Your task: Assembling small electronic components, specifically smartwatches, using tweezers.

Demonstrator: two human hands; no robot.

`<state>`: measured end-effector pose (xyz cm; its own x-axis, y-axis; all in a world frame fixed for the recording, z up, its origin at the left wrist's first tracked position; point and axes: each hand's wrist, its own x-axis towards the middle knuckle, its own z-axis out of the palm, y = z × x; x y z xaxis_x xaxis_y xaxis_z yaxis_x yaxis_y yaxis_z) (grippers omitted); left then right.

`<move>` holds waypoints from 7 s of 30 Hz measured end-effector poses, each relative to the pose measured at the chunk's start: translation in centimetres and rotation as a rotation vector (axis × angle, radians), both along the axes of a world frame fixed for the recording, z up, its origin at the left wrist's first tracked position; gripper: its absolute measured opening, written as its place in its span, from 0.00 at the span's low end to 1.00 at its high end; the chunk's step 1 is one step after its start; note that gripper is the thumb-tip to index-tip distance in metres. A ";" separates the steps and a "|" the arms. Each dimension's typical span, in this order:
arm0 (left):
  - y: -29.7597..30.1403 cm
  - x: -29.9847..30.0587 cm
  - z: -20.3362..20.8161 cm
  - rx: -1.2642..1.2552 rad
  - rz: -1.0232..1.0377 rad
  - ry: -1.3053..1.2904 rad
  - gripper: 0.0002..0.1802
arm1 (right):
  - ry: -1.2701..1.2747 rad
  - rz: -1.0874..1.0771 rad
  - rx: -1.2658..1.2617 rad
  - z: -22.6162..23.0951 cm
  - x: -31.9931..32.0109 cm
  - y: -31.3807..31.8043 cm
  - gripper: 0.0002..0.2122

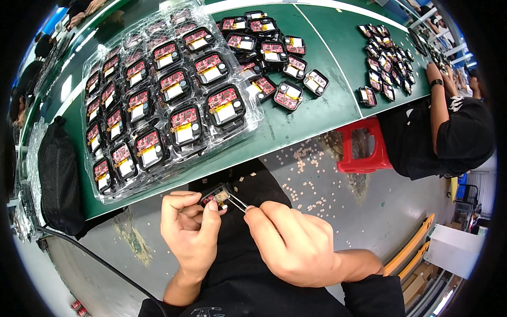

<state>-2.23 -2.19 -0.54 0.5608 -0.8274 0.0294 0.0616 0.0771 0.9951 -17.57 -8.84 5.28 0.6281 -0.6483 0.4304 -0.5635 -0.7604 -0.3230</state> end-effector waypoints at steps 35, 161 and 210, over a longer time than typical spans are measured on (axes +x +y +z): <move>-0.4 0.8 0.7 -0.005 0.030 0.116 0.15 | -0.168 0.081 -0.035 -2.7 0.2 -0.5 0.09; 3.0 -1.4 1.2 -0.019 -0.092 -0.425 0.15 | -0.587 0.133 0.780 -4.0 0.3 0.7 0.07; 4.3 1.7 1.4 -0.165 -0.206 -0.507 0.32 | -0.843 0.239 1.553 -3.3 0.1 0.7 0.16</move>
